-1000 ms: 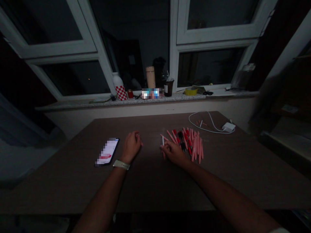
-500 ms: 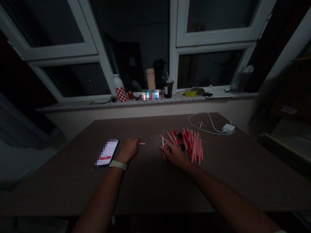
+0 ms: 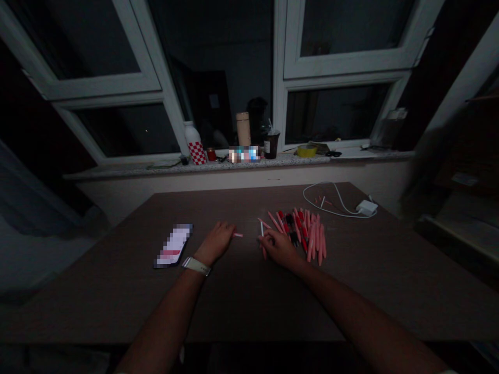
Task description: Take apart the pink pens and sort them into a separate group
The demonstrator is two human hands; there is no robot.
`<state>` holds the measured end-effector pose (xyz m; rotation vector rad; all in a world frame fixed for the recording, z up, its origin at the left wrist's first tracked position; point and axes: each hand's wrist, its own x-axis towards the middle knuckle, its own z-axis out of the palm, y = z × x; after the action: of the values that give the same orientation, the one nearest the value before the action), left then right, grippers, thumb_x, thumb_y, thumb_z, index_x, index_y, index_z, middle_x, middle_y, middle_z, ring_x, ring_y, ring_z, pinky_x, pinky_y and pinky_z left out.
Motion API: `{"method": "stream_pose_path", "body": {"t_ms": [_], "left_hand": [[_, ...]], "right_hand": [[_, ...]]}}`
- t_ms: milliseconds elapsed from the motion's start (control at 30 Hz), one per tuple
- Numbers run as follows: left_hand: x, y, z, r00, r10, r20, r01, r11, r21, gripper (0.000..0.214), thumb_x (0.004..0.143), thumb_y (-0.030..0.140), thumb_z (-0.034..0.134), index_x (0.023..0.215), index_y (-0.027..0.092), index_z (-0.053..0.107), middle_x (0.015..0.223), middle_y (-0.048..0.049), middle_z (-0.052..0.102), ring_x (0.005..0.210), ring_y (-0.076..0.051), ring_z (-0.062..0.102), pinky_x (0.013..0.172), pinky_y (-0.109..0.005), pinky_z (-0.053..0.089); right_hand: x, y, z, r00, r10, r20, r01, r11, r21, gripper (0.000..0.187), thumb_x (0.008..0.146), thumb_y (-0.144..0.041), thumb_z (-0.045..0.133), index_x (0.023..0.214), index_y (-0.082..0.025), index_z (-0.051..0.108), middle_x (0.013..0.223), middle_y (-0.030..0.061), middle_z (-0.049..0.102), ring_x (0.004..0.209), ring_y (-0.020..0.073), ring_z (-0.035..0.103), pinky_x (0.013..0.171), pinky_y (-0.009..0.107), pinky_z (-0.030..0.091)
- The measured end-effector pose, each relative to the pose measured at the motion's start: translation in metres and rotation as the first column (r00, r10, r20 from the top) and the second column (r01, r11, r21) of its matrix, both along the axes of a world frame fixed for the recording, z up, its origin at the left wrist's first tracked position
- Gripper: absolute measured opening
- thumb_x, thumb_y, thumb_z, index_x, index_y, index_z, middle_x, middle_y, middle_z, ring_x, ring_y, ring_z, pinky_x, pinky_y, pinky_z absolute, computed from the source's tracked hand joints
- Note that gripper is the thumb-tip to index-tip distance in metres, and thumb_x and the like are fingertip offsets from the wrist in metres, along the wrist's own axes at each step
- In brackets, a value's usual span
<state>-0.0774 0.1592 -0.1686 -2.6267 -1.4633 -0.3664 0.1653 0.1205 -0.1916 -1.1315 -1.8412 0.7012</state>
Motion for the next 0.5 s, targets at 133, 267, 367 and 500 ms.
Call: {"method": "stream_pose_path", "body": {"t_ms": [133,267,367,500], "left_hand": [[0.01,-0.005,0.003,0.999,-0.05,0.011,0.05,0.999,-0.005,0.024,0.097,0.027,0.039,0.101,0.018,0.061,0.1,-0.0112,0.059,0.094,-0.025,0.052,0.086,-0.036,0.039],[0.015,-0.008,0.008,0.997,-0.061,0.04,0.061,0.998,0.003,0.026,0.098,0.029,0.037,0.097,0.017,0.06,0.096,-0.0094,0.057,0.092,-0.023,0.052,0.081,-0.033,0.04],[0.017,-0.009,0.008,0.997,-0.076,0.021,0.076,0.997,-0.011,0.026,0.098,0.03,0.037,0.096,0.018,0.06,0.095,-0.0084,0.057,0.09,-0.022,0.052,0.08,-0.033,0.04],[0.017,-0.007,0.002,0.996,-0.086,0.027,0.086,0.996,-0.005,0.024,0.098,0.029,0.039,0.097,0.018,0.061,0.096,-0.0086,0.058,0.09,-0.022,0.053,0.081,-0.033,0.04]], "right_hand": [[0.001,0.001,-0.002,0.999,0.024,-0.033,-0.025,0.998,-0.053,0.023,0.093,-0.037,0.049,0.081,-0.019,0.057,0.066,-0.0003,0.067,0.058,0.0137,0.061,0.057,0.023,0.042],[0.001,0.001,-0.001,0.999,-0.003,-0.032,0.001,0.997,-0.071,0.022,0.093,-0.036,0.051,0.08,-0.019,0.057,0.066,0.0003,0.066,0.058,0.014,0.062,0.057,0.023,0.043],[0.0,0.001,0.001,1.0,-0.004,-0.015,0.003,0.997,-0.082,0.022,0.092,-0.034,0.051,0.077,-0.019,0.057,0.063,-0.0004,0.065,0.057,0.0141,0.061,0.057,0.024,0.042],[0.0,0.0,0.004,1.0,0.0,-0.004,0.0,0.998,-0.07,0.022,0.092,-0.031,0.051,0.075,-0.019,0.057,0.06,-0.0004,0.064,0.058,0.0147,0.061,0.06,0.024,0.043]]}}
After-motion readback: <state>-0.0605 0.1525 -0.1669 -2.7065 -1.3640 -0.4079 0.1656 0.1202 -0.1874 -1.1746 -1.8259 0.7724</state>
